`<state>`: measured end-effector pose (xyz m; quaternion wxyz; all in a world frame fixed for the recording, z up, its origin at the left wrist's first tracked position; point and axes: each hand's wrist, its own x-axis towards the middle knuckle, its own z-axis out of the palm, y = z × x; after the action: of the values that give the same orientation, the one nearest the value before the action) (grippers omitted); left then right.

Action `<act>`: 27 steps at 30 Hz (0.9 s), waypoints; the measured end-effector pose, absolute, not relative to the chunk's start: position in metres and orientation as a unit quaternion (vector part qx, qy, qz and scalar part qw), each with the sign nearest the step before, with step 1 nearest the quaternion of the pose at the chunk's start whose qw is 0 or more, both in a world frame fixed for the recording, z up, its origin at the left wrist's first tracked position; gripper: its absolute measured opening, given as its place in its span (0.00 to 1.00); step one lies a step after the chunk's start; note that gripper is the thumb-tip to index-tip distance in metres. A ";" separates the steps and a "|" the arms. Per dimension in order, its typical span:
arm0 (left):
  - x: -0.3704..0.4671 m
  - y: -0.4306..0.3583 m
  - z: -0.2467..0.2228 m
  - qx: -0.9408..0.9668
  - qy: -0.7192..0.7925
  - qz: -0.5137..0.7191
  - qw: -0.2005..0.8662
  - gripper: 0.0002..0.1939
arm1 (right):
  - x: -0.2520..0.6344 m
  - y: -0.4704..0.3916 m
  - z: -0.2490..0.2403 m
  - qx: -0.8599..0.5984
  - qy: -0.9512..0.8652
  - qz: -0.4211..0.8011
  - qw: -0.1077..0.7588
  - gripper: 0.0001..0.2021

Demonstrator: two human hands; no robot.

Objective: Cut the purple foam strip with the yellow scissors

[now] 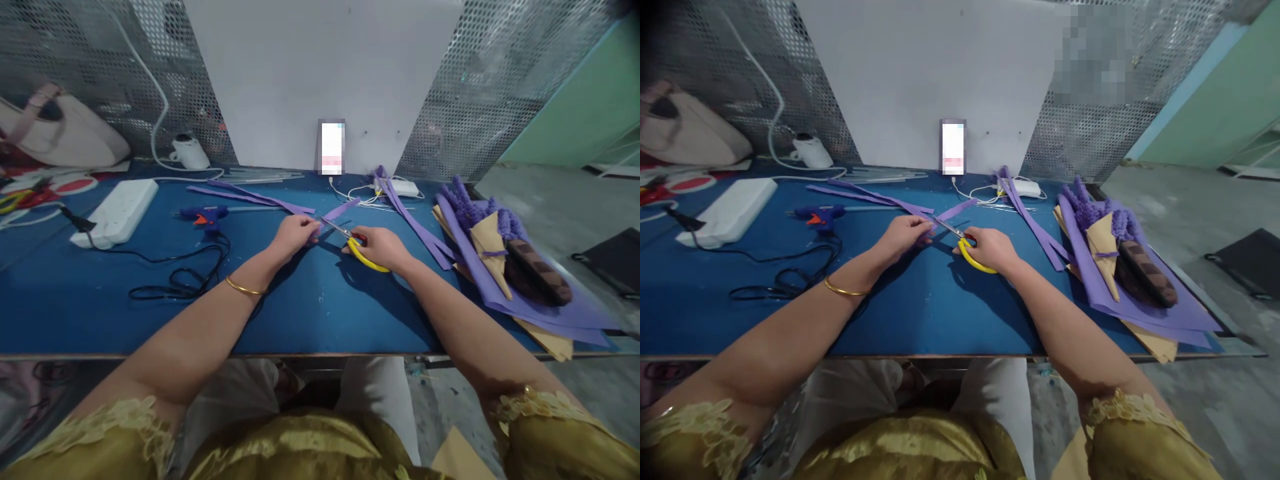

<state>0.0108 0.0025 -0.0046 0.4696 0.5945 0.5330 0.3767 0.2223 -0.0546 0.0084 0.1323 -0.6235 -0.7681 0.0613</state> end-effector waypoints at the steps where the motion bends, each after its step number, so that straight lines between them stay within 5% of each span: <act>1: 0.013 0.000 -0.004 0.582 0.523 0.372 0.499 0.06 | 0.222 -0.055 0.009 -0.623 -0.766 0.073 0.139 0.18; 16: 0.013 -0.008 0.011 0.470 0.462 0.387 0.645 0.05 | 0.234 -0.061 0.023 -0.546 -0.603 0.539 0.219 0.24; 27: 0.013 -0.008 0.009 0.452 0.477 0.392 0.644 0.03 | 0.228 -0.062 0.023 -0.559 -0.627 0.493 0.226 0.27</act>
<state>0.0127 -0.0077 0.0089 0.6439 0.4520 0.4768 0.3921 0.2279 -0.0617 0.0228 0.2255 -0.5594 -0.6274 0.4926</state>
